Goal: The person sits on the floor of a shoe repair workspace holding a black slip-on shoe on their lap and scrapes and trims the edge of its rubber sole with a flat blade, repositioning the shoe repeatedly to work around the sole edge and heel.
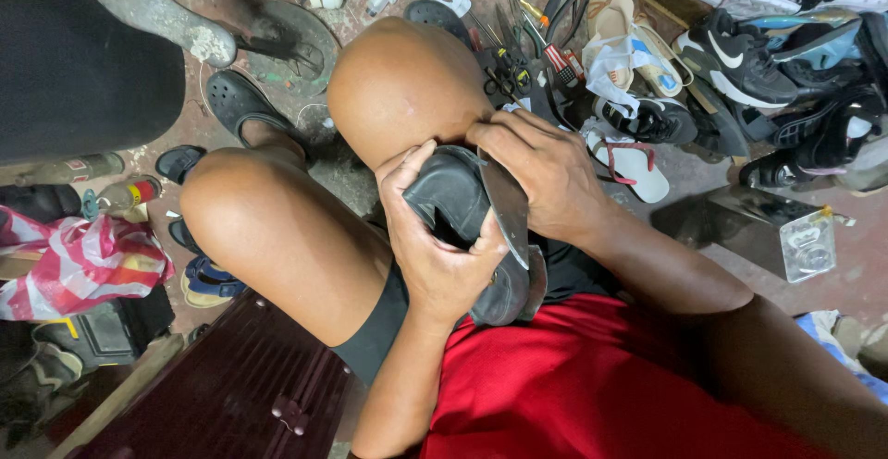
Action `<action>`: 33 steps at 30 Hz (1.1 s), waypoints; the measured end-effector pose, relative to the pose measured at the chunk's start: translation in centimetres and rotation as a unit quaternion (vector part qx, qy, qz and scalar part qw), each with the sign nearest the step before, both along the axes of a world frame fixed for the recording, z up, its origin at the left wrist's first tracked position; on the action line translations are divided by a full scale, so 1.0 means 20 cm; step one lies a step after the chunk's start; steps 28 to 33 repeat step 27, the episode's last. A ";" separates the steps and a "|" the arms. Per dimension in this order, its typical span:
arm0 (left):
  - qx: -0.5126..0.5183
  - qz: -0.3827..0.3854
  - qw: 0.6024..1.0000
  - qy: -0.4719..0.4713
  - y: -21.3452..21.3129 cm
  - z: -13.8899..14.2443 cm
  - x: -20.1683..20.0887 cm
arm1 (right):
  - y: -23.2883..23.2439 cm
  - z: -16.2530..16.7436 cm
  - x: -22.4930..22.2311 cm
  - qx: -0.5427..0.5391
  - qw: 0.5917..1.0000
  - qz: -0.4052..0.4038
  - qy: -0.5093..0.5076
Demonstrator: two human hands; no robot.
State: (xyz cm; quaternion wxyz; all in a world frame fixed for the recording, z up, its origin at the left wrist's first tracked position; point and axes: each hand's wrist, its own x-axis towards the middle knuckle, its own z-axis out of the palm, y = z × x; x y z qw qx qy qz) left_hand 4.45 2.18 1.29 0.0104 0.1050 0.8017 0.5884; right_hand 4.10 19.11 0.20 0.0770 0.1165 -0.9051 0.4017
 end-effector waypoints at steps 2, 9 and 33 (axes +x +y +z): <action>0.001 0.000 1.000 0.000 0.00 0.00 0.00 | 0.00 0.01 0.00 -0.005 1.000 -0.002 -0.007; -0.004 -0.006 1.000 0.002 -0.01 0.00 0.00 | 0.00 0.02 -0.03 -0.005 1.000 0.007 -0.025; -0.045 0.030 0.998 0.028 0.06 0.02 0.01 | 0.13 0.06 -0.02 0.130 0.987 0.083 0.039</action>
